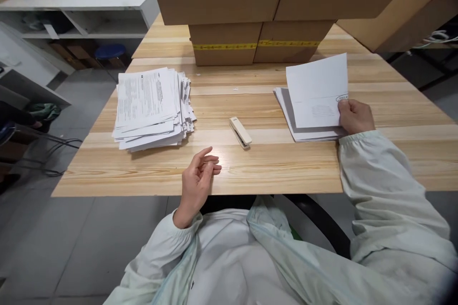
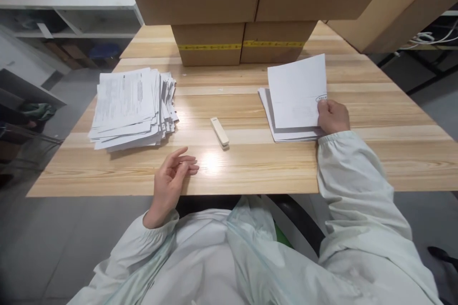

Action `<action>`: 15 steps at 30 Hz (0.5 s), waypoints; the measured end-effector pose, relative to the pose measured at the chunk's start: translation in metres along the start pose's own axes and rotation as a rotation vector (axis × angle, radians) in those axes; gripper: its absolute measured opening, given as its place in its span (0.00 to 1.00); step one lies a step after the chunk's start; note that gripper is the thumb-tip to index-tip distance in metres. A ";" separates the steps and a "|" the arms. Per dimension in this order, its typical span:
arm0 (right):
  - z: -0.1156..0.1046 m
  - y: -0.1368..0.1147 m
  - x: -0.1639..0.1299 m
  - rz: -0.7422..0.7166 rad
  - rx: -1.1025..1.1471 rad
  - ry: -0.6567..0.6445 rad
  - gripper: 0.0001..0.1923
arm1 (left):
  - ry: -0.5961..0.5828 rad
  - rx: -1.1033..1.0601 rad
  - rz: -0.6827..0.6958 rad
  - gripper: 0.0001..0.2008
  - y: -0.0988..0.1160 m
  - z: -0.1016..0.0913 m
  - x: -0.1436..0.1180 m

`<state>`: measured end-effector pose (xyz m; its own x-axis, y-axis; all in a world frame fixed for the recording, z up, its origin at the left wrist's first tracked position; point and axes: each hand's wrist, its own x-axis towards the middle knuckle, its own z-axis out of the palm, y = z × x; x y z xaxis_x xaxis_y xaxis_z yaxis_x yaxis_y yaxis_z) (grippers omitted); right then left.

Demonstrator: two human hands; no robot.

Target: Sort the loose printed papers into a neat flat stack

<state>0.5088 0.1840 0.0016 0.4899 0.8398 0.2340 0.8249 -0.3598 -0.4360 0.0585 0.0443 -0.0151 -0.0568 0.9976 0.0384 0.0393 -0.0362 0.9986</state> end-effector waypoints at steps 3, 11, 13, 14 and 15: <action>-0.002 0.001 -0.011 0.047 0.023 -0.054 0.18 | -0.010 -0.021 -0.002 0.19 -0.001 -0.003 -0.001; -0.001 0.012 -0.021 0.044 -0.032 -0.125 0.19 | -0.015 -0.023 -0.006 0.19 -0.002 0.001 0.001; 0.002 0.015 -0.019 0.048 -0.054 -0.113 0.16 | -0.009 -0.023 -0.013 0.19 -0.001 0.003 -0.001; 0.004 0.017 -0.017 0.036 -0.075 -0.070 0.14 | -0.013 -0.026 -0.016 0.19 0.000 0.003 -0.003; 0.007 0.018 -0.015 0.010 -0.119 0.016 0.10 | -0.021 -0.029 -0.016 0.19 0.003 0.002 -0.004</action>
<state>0.5142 0.1676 -0.0161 0.5022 0.8297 0.2439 0.8469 -0.4147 -0.3328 0.0612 0.0407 -0.0128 -0.0365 0.9991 0.0216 0.0096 -0.0212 0.9997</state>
